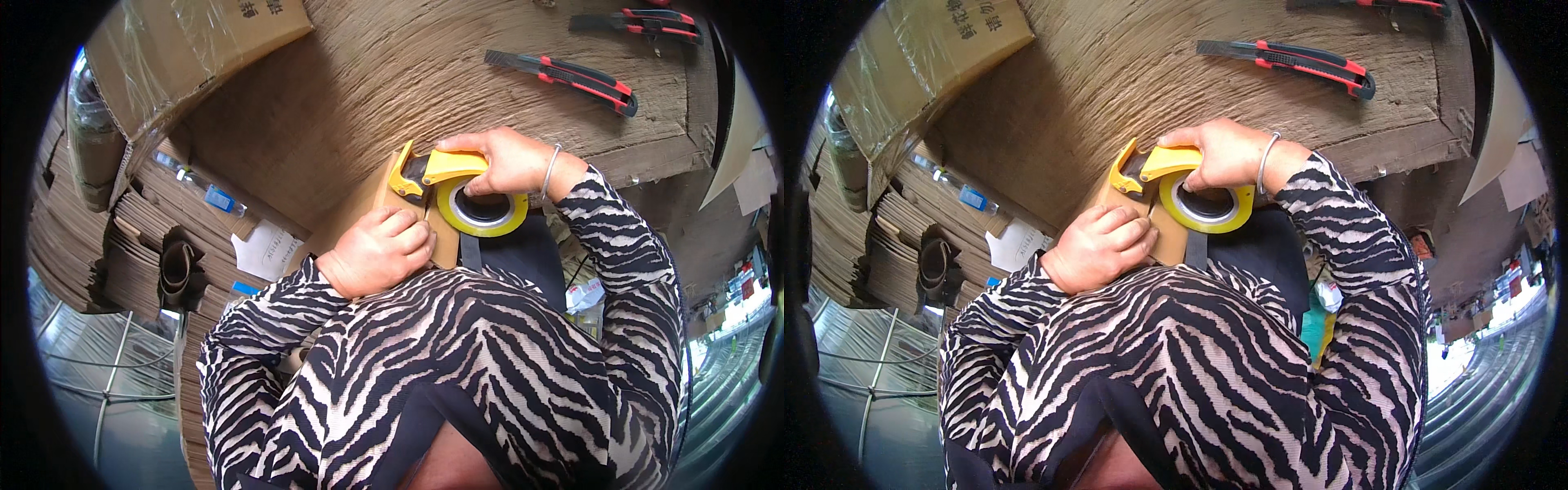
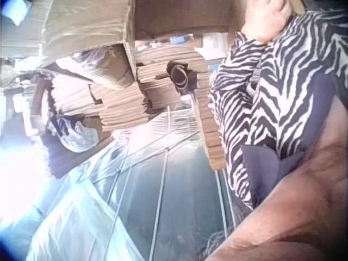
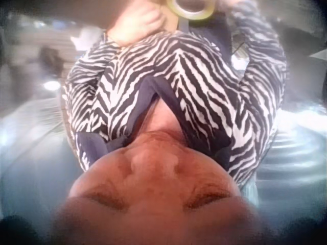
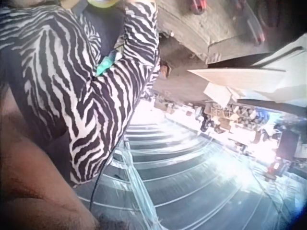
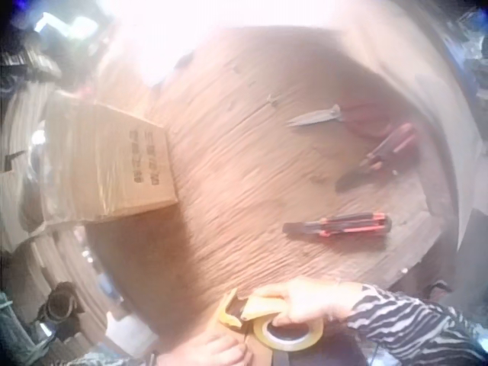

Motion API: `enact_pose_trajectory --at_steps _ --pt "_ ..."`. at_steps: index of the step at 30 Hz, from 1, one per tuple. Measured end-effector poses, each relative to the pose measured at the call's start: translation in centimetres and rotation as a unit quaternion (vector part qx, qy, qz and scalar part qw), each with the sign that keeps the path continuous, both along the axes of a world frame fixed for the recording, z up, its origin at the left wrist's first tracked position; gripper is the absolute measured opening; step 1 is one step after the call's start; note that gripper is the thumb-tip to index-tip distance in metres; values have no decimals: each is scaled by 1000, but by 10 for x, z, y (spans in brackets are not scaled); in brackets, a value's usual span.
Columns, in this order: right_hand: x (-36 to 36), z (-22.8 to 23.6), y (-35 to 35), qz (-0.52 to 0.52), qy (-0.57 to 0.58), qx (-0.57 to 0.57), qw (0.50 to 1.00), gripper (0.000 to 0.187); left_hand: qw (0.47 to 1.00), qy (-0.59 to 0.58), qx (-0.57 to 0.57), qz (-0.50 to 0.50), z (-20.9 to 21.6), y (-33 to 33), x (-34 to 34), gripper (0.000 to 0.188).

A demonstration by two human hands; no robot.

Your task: The person folds flat cardboard sheets into box shapes, tucks flaps, and secures seams with a tape dispenser. The person repeats this process for multiple boxes, stacking the finished units on the table.

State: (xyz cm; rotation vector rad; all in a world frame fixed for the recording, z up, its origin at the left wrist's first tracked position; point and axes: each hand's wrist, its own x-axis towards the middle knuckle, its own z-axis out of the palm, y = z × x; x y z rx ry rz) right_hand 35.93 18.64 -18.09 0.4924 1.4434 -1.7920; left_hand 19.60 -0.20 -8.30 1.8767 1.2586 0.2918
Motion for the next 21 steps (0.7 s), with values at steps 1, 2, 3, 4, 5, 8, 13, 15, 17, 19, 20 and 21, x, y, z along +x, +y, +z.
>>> enact_pose_trajectory --at_steps 1,2,3,4,5,8,13,15,17,19,20,21 --pt "0 2 1 7 -3 -1 1000 73 1000 7 6 -7 -1 -2 1 29" --pt "8 -4 -5 -12 20 6 1000 72 1000 4 17 -2 -2 -3 0 29" --pt "13 -3 -4 -9 15 3 1000 72 1000 7 21 -2 -2 -3 1 28" --pt "19 -2 -2 -4 9 -2 1000 72 1000 9 25 -1 -3 -3 1 28" --pt "25 -1 -1 1 3 -6 1000 72 1000 11 29 0 -3 -3 2 28" --pt "43 5 -1 43 6 15 999 72 1000 6 26 -3 -4 0 1 27" --pt "83 11 -7 -47 -1 14 999 70 999 25 28 -11 -3 3 5 27" --pt "93 2 -17 -46 13 24 999 71 999 32 34 -10 -3 2 7 27" --pt "98 -4 -27 -48 7 28 998 72 999 38 37 -7 -3 2 7 29" --pt "113 -9 -40 -81 25 34 996 72 998 43 43 -10 -4 1 7 30" --pt "121 -9 -45 -90 37 40 994 72 998 44 44 -6 -3 1 8 30" --pt "126 -8 -48 -99 50 45 993 72 998 46 47 -2 0 0 10 30"
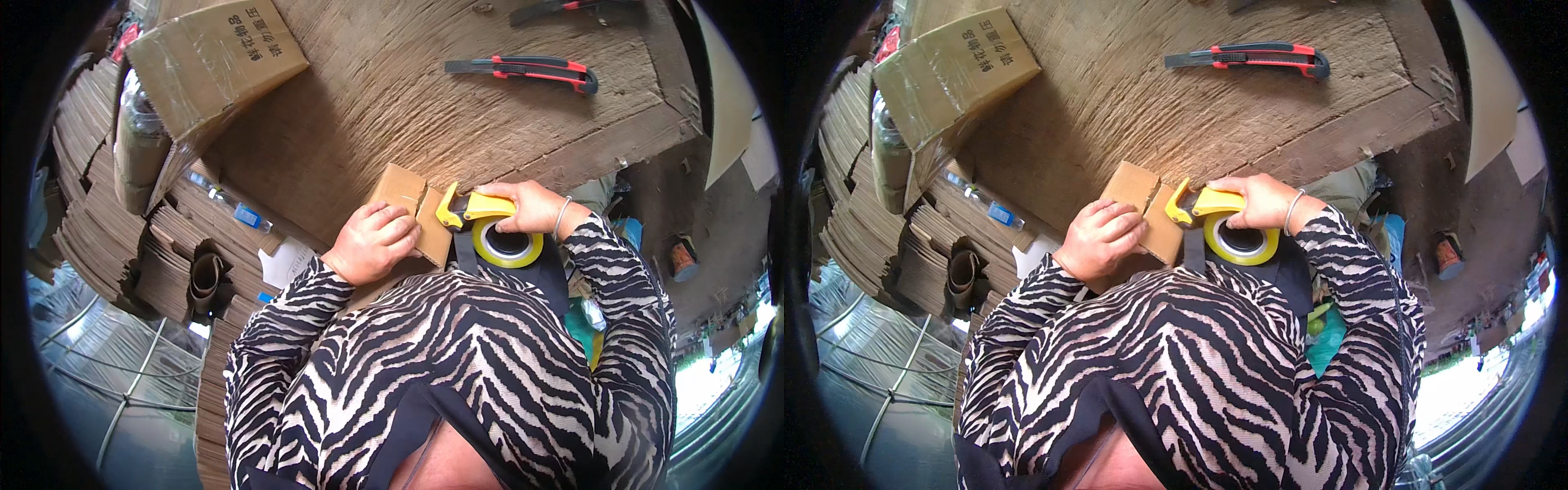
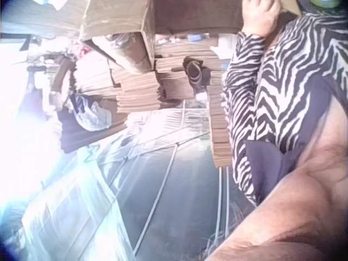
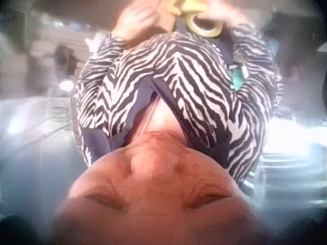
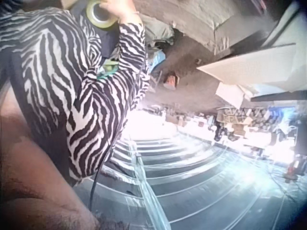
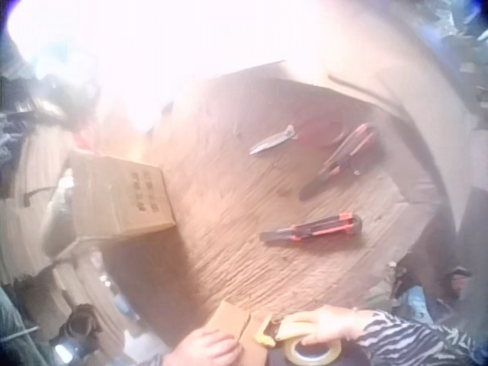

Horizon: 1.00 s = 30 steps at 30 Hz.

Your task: The person folds flat cardboard sheets into box shapes, tucks flaps, and secures seams with a tape dispenser. The person repeats this process for multiple boxes, stacking the finished units on the table.

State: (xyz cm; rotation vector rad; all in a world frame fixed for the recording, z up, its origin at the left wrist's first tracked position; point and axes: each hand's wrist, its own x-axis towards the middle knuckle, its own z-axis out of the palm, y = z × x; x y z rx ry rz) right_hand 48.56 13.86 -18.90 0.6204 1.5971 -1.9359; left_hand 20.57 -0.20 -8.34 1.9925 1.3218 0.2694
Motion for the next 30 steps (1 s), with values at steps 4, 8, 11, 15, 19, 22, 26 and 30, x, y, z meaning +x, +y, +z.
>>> enact_pose_trajectory --at_steps 4,8,11,15,19,22,26,30 --pt "14 -4 -11 12 1 9 1000 75 1000 8 -22 10 2 -9 3 32" --pt "17 -5 -16 -30 -25 -24 999 74 1000 8 6 -3 0 -8 4 30" --pt "24 -15 -21 -69 -22 -61 995 74 999 31 19 0 3 -10 8 26" --pt "28 -14 -22 -95 -35 -64 993 73 998 41 45 -8 3 -6 11 22" --pt "21 -16 -17 -83 -41 -22 995 69 990 119 67 -33 0 -9 15 22" --pt "17 -8 -23 -82 -39 5 996 69 983 165 49 -64 2 -13 11 31" --pt "21 -8 -37 -100 -11 44 994 73 977 202 15 -60 4 -20 15 36" --pt "31 -6 -51 -140 -1 67 988 75 974 221 13 -40 -1 -19 15 34"
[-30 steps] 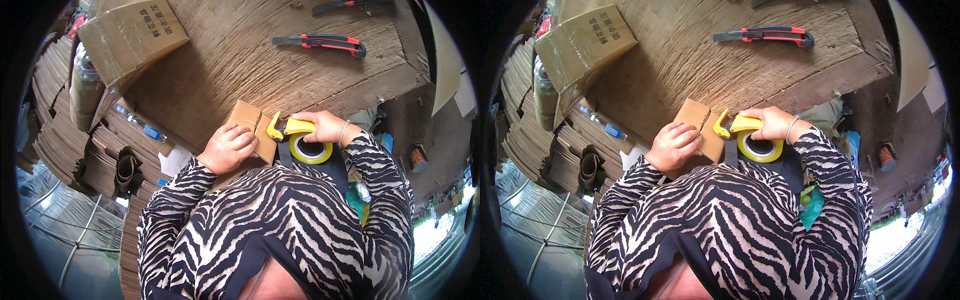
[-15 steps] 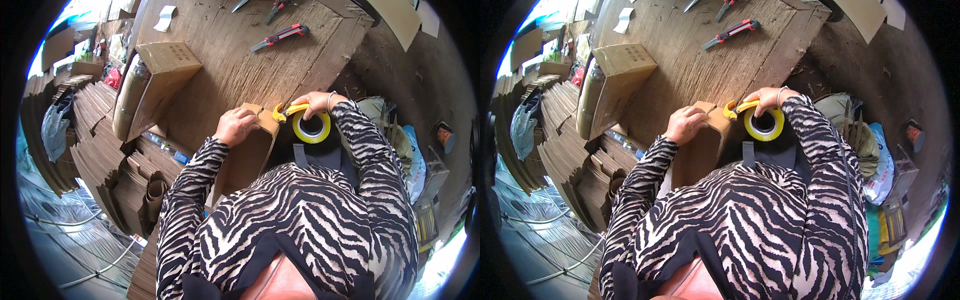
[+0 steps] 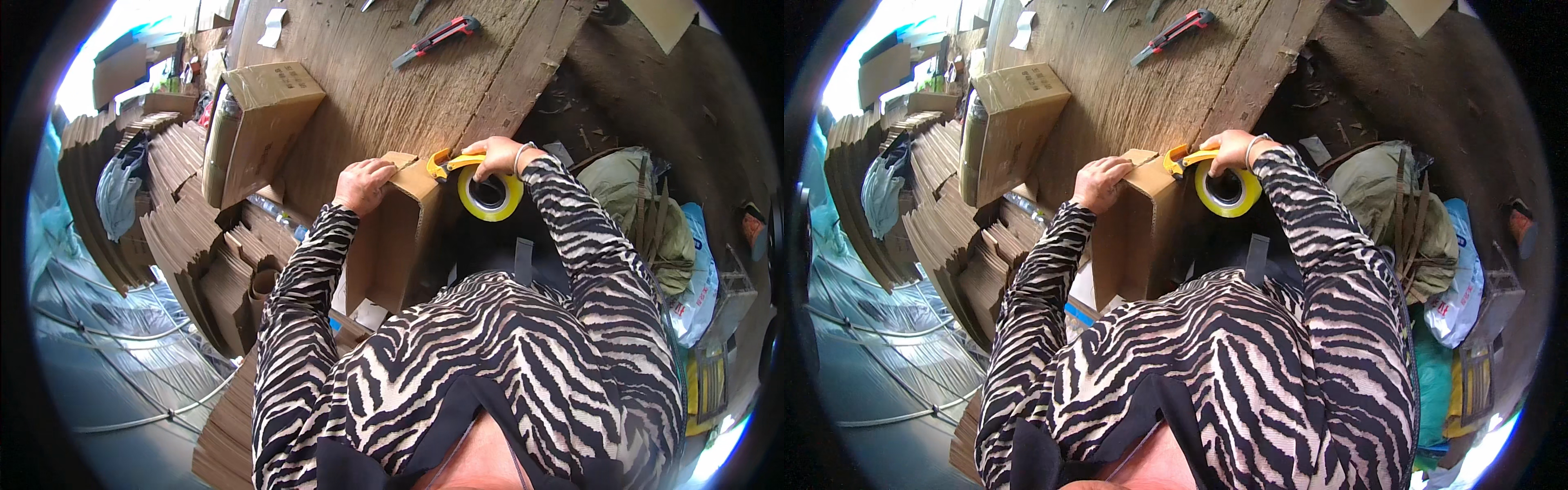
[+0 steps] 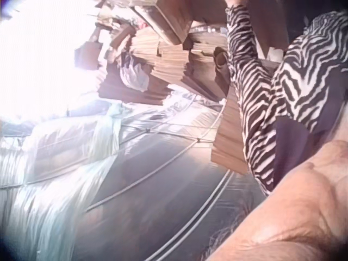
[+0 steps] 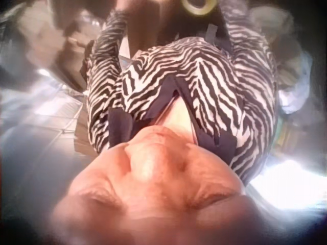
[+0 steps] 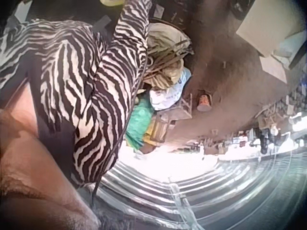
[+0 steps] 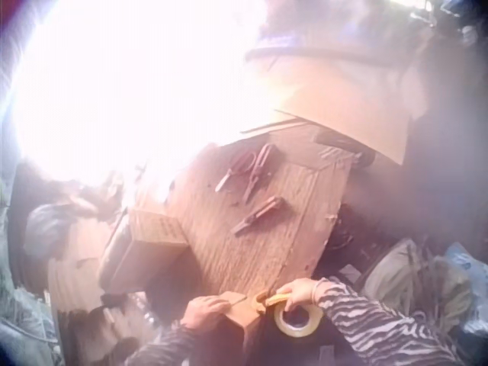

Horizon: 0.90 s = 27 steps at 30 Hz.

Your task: The person folds flat cardboard sheets into box shapes, tucks flaps, and secures seams with a tape dispenser. The person repeats this process for multiple boxes, stacking the finished units on the table.

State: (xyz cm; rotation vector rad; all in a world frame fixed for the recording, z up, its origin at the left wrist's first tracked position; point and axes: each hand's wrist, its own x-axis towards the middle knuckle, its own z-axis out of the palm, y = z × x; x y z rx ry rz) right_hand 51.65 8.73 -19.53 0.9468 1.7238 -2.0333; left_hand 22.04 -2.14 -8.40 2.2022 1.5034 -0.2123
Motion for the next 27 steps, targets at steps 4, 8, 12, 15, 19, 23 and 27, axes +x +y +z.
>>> enact_pose_trajectory --at_steps 4,8,12,15,19,23,27 --pt "4 -9 -16 -37 21 32 999 75 997 65 35 13 9 -3 9 37" --pt "4 -5 -15 -42 29 28 998 77 969 135 156 134 46 -23 42 52" --pt "4 -7 -8 -40 16 39 998 76 931 -26 123 343 42 -61 93 67" --pt "2 -7 -12 -34 30 57 997 74 915 -12 -11 404 36 -67 141 81" --pt "-1 -6 -12 -5 25 57 998 74 901 1 70 427 -13 -55 129 39" --pt "7 -21 -30 -65 25 -33 997 71 877 -13 65 476 -21 -56 131 24" --pt "20 -24 -51 -131 55 -30 989 75 859 -6 52 509 -20 -47 133 24"
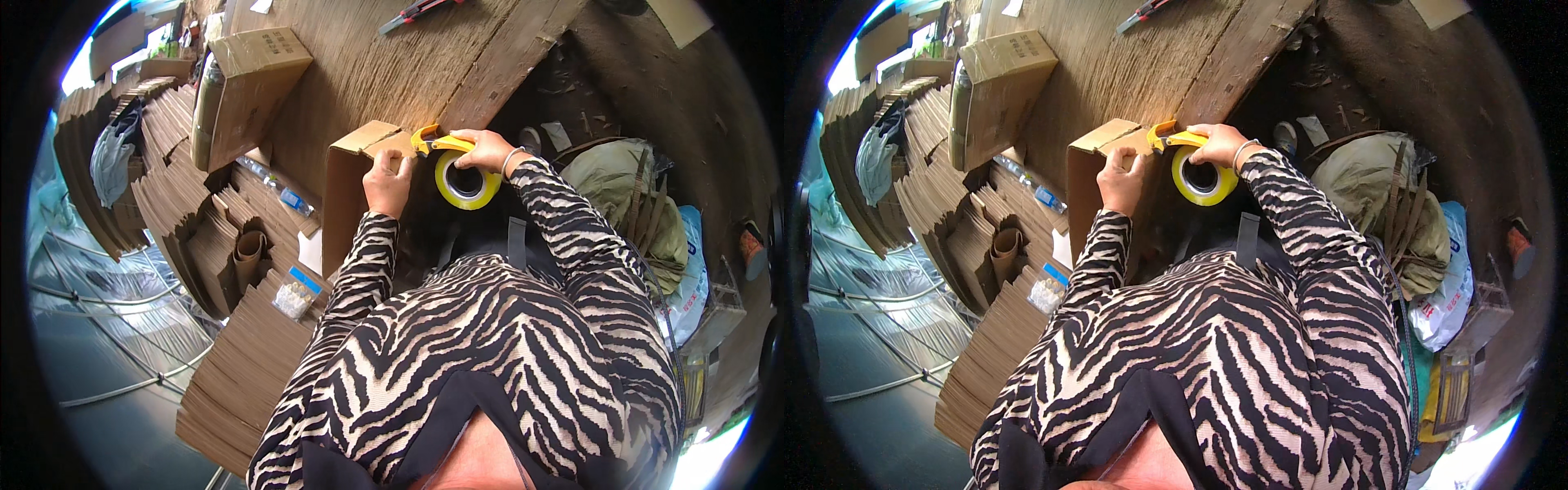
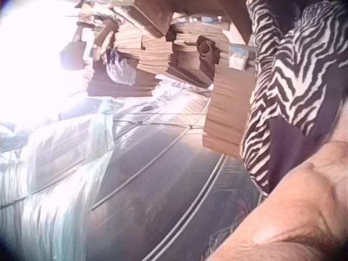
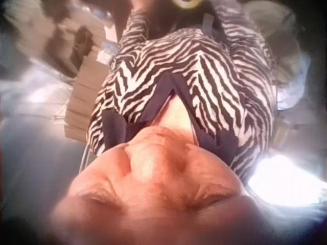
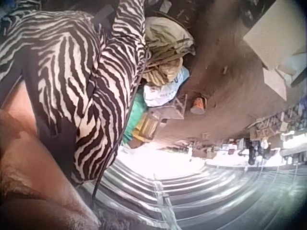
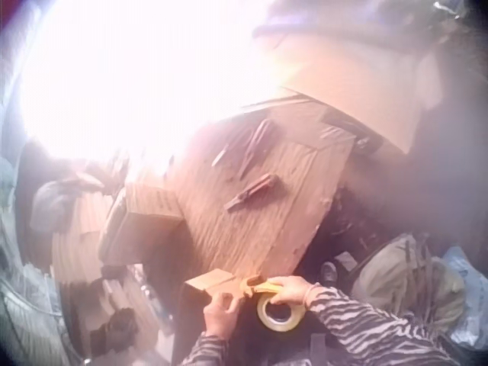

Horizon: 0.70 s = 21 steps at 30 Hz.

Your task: The person folds flat cardboard sheets into box shapes, tucks flaps, and secures seams with a tape dispenser. The person repeats this process for multiple boxes, stacking the finished units on the table.

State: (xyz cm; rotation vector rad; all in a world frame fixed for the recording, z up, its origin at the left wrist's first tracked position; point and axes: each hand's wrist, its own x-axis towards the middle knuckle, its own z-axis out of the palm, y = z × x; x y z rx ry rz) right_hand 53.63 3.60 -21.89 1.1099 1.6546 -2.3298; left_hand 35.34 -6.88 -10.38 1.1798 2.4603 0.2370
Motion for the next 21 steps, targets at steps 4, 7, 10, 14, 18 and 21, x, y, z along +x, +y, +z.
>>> enact_pose_trajectory --at_steps 4,7,10,14,18,21 --pt "17 -5 -36 -60 14 -17 998 74 1000 0 2 19 1 1 2 23" --pt "25 5 -64 -100 23 -88 991 71 999 4 -2 36 3 -3 4 23" --pt "19 8 -86 -138 1 -61 989 73 999 -2 6 46 3 0 3 21" --pt "0 18 -65 -147 6 10 989 72 996 -12 53 74 -2 9 -18 19" --pt "-41 -3 -26 -164 0 92 982 75 985 -51 89 142 -18 55 -52 20" --pt "-40 9 -14 -143 -21 44 988 73 981 -47 81 169 -24 62 -54 20"
